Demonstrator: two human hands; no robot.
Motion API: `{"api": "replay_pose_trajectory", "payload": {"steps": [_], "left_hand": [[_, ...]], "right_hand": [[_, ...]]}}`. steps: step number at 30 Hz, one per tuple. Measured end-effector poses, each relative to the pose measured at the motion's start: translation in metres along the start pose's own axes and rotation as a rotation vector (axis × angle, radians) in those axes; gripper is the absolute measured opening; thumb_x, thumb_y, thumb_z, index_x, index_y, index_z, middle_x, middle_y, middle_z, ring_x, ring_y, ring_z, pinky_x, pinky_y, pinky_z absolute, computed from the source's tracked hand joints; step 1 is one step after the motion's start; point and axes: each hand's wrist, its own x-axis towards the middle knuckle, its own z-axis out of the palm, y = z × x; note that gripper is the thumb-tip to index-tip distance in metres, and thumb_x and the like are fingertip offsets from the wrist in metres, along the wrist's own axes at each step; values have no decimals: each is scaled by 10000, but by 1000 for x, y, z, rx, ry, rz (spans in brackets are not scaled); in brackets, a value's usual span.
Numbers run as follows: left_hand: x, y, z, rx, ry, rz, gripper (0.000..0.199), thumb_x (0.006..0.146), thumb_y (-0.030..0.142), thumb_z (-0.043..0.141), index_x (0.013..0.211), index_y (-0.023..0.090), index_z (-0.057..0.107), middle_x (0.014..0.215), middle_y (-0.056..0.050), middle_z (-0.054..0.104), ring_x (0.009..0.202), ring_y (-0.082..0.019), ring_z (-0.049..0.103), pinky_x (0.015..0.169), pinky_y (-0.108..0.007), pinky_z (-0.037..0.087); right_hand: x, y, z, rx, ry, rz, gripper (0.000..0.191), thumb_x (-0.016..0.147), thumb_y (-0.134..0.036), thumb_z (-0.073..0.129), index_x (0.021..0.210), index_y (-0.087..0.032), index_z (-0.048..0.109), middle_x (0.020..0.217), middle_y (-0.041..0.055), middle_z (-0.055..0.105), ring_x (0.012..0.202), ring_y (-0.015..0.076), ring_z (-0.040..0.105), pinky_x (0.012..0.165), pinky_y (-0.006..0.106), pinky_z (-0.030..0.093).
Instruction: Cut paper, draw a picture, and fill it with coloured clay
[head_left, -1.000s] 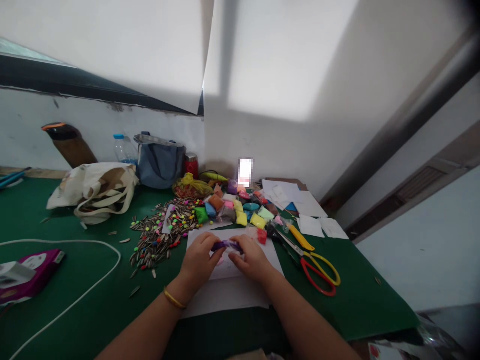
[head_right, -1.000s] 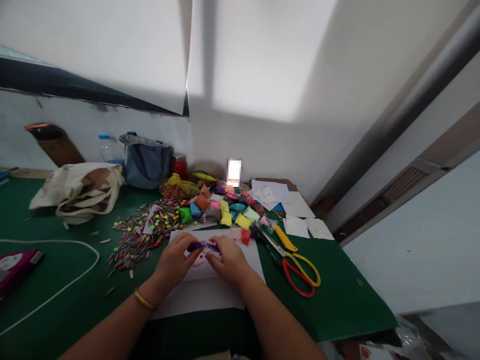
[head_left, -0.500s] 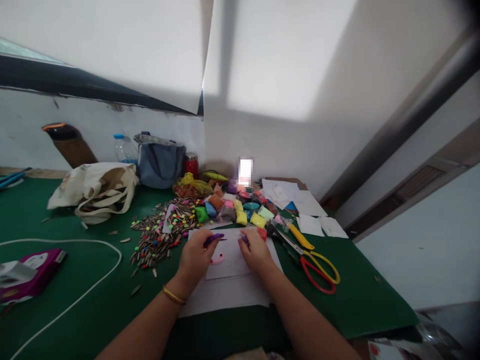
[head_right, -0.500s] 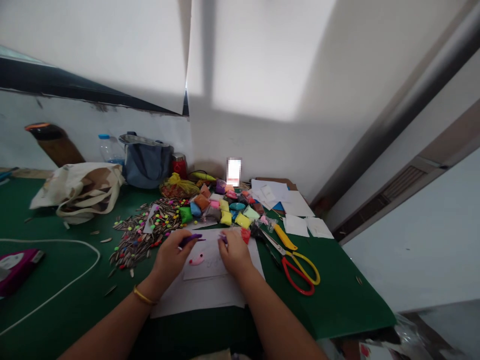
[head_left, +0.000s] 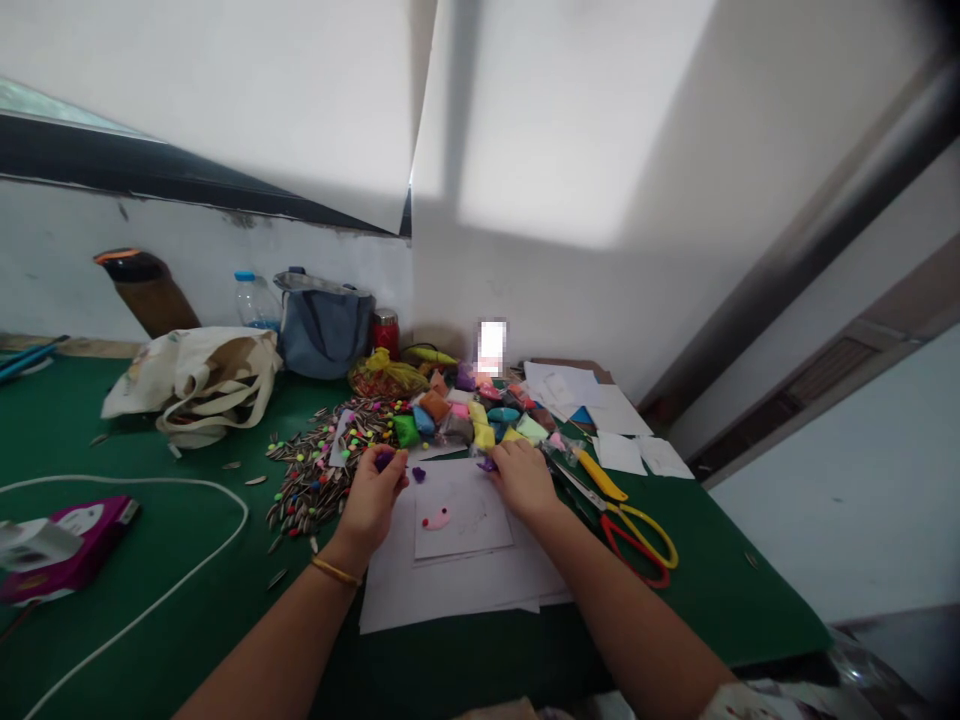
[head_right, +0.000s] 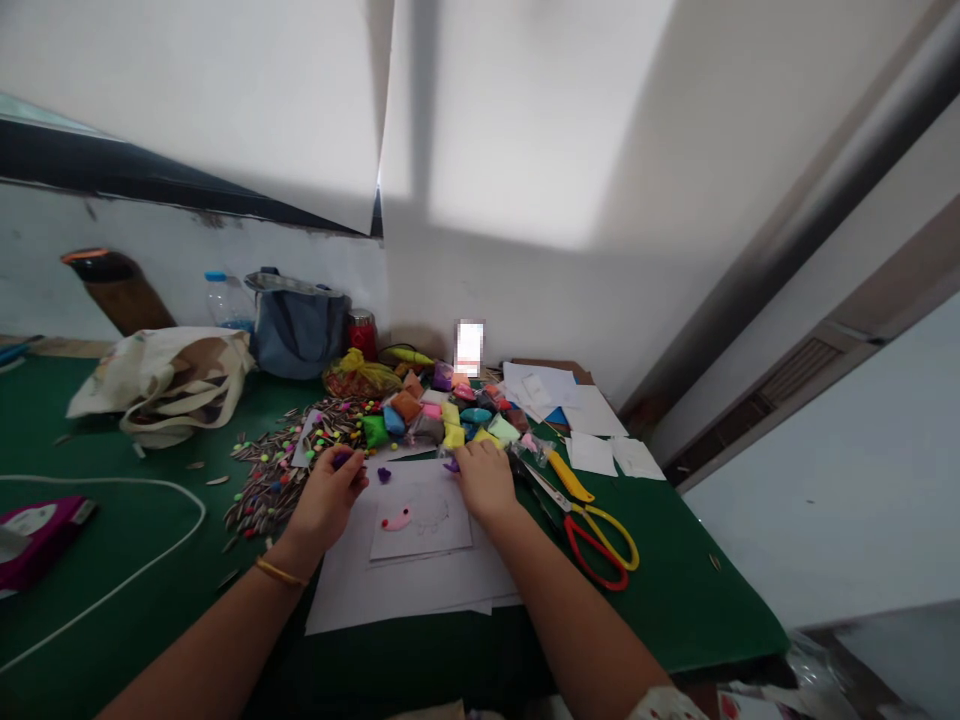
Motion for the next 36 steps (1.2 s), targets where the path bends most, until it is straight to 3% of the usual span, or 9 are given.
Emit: {"api": "replay_pose_trajectory", "payload": {"steps": [5,8,11,15,19,22,27,31,36], "left_hand": [[3,-6,-1,7,8,-42,383,679,375,754,963,189,575,773,11,606,573,-90,576,491,-190,454],[4,-10,0,4,3,-31,352,699,367,727,962,191,571,656,61,529,456,-43,458,404,-135,323],[1,-11,1,-17,-6,-13,306,732,403,696,904,205,540,627,86,476,432,-30,398,385,-128,263],[-1,-7,-2,18,-58,2,317,790,462,636,759,190,477,605,85,438,429,-31,373,380,-138,246],[1,-8,-3,82,-72,36,299,757,412,656,921,189,543,747,48,545,490,-43,457,423,-153,327],[0,-9,1,104,-99,25,385,728,371,667,1048,198,543,800,40,558,483,-44,451,421,-165,323],[-14,-7,8,112,-171,41,234,759,320,615,946,184,582,662,71,461,450,-41,350,413,-172,235],[-18,-10,6,167,-195,75,299,801,388,581,990,167,652,710,33,499,555,-75,437,472,-189,324],[-16,-14,8,202,-178,85,481,810,370,570,1265,217,538,791,19,584,602,-102,504,497,-201,373]], "right_hand": [[13,-19,-3,25,78,-145,375,851,-275,646,1218,-227,588,1211,101,594,1116,270,487,924,377,380],[26,-48,3,87,7,-349,335,897,-258,586,1232,-259,589,1114,59,644,1025,222,549,880,330,417],[40,-77,17,70,-50,-428,290,938,-250,519,1214,-263,607,1033,52,664,959,210,587,821,318,445],[53,-96,29,21,-111,-430,194,937,-230,509,984,-192,693,930,74,659,886,207,608,752,296,458],[48,-88,23,96,11,-328,209,957,-247,491,1068,-206,663,985,76,641,888,184,599,773,282,446],[33,-64,12,152,27,-251,206,963,-277,496,982,-196,685,951,77,632,867,177,594,768,272,430],[-3,10,-10,140,118,-2,171,935,-202,507,1005,-198,662,986,71,631,942,189,567,810,275,402],[-38,92,-24,-55,124,307,240,917,-149,452,977,-167,684,1059,128,630,1017,240,539,866,335,400],[-90,190,-32,-196,-81,805,364,871,-134,412,1085,-177,704,1204,189,607,1094,342,554,827,454,460]]}}
